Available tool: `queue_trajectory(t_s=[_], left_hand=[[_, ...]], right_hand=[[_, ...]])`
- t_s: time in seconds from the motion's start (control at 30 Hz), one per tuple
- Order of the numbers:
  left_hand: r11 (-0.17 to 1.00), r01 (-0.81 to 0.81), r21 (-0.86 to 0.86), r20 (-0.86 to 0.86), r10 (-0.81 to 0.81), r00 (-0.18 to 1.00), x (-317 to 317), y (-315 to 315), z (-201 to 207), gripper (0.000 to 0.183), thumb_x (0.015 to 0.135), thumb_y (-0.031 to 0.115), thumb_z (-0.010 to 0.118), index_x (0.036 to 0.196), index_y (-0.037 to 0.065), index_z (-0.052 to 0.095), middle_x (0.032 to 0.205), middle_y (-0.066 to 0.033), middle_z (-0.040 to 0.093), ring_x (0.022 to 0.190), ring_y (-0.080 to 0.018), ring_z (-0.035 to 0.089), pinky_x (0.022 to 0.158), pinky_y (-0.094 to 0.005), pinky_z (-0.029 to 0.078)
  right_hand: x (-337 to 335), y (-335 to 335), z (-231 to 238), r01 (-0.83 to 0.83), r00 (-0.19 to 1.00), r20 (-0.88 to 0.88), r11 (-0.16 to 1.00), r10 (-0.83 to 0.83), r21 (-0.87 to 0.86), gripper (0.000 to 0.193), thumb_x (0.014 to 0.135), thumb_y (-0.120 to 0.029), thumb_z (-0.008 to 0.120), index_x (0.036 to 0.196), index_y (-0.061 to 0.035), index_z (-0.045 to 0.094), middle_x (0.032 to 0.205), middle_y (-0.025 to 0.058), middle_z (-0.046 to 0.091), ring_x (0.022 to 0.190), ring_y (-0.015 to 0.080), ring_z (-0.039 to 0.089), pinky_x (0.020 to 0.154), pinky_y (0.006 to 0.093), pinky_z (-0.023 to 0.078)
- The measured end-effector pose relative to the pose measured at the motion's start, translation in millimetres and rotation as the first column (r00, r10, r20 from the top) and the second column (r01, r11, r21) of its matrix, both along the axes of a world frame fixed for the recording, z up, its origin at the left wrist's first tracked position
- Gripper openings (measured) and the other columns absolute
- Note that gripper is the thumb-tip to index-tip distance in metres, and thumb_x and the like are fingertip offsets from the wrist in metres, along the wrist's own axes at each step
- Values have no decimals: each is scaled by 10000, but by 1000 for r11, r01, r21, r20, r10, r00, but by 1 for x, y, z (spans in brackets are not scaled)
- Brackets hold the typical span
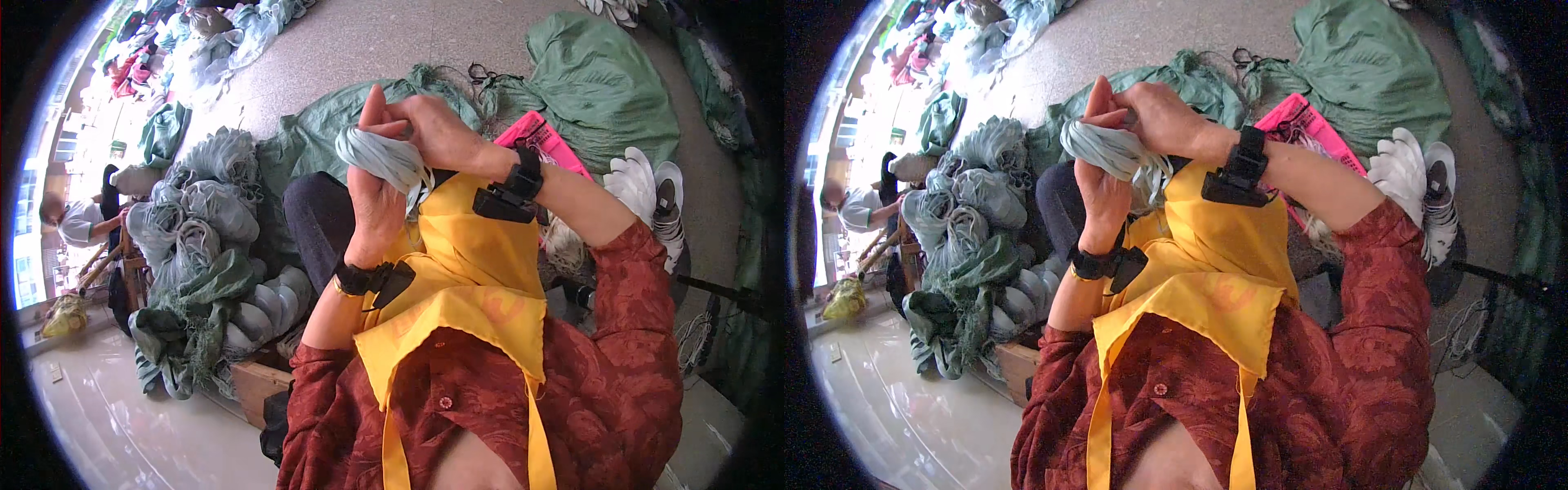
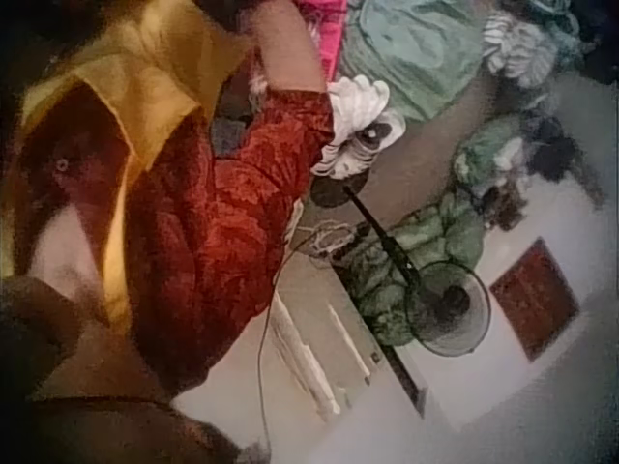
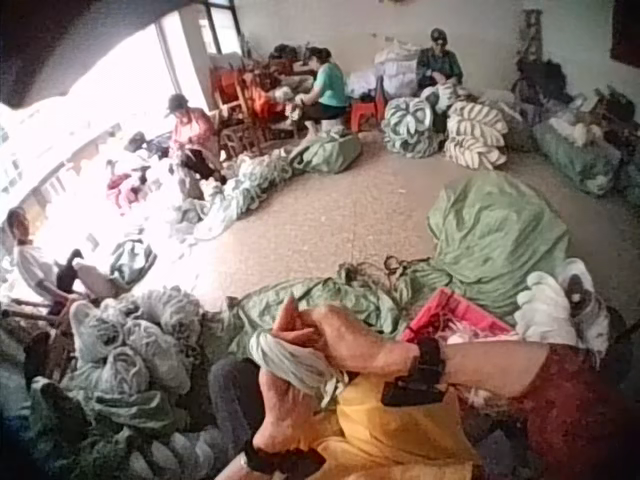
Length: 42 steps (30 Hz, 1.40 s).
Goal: Organizing and tying together long strips of green fabric into bundles.
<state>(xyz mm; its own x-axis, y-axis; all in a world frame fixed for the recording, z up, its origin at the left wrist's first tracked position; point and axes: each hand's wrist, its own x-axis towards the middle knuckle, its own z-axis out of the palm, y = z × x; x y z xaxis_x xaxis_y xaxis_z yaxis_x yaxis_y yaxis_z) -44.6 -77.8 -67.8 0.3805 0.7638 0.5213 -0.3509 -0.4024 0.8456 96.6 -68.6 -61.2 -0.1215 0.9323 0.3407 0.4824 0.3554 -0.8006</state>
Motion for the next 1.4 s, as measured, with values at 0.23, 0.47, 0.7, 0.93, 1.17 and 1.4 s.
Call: queue_trajectory(t_s=[0.23, 0.47, 0.7, 0.93, 1.17, 1.4], left_hand=[[997, -43, -72, -40, 40, 998, -11, 8, 14, 326, 888, 17, 609, 1199, 21, 513, 1496, -162, 326, 1400, -286, 285, 1128, -409, 271], [991, -25, 129, -344, 68, 936, -13, 15, 24, 449, 819, -44, 624, 1235, 15, 465, 1374, -162, 482, 1370, -324, 348, 1107, -396, 285], [984, -66, 163, -599, 152, 786, -16, 10, 44, 305, 771, -5, 664, 1066, -13, 587, 1045, -150, 639, 997, -264, 630, 816, -352, 479], [978, -172, 117, -722, 203, 661, -24, 19, 44, 186, 759, 9, 655, 934, -48, 623, 785, -57, 664, 741, -103, 596, 655, -292, 488], [934, -180, 308, -736, 353, 578, -22, 15, 44, 136, 734, 42, 615, 782, -82, 589, 709, -247, 613, 685, -337, 655, 590, -389, 471], [944, -129, 304, -739, 319, 594, -12, 16, 39, 168, 726, 68, 614, 807, -80, 610, 784, -266, 622, 800, -432, 615, 644, -442, 486]], right_hand=[[19, -5, 28, -147, 985, 84, 989, 148, -16, 383, 696, -127, 643, 1066, -28, 655, 958, 214, 666, 928, 351, 653, 795, 406, 514], [33, -10, 65, -135, 933, 339, 991, 121, 19, 366, 683, -133, 645, 1015, 10, 594, 871, 203, 658, 823, 331, 665, 732, 389, 518], [26, -21, 85, -137, 946, 290, 989, 146, -49, 351, 657, -118, 630, 987, -2, 603, 821, 195, 651, 790, 323, 663, 707, 378, 514], [25, -19, 68, -159, 979, 117, 986, 165, -57, 424, 701, -284, 724, 993, -8, 588, 833, 164, 649, 761, 303, 646, 701, 372, 507], [12, -11, 43, -90, 985, 160, 989, 71, 114, 506, 676, -381, 767, 925, 8, 561, 851, 183, 625, 834, 340, 625, 730, 404, 489], [3, -19, 40, 53, 969, 237, 994, -76, 100, 314, 677, -221, 671, 829, 17, 533, 749, 217, 622, 752, 412, 629, 668, 466, 497]])
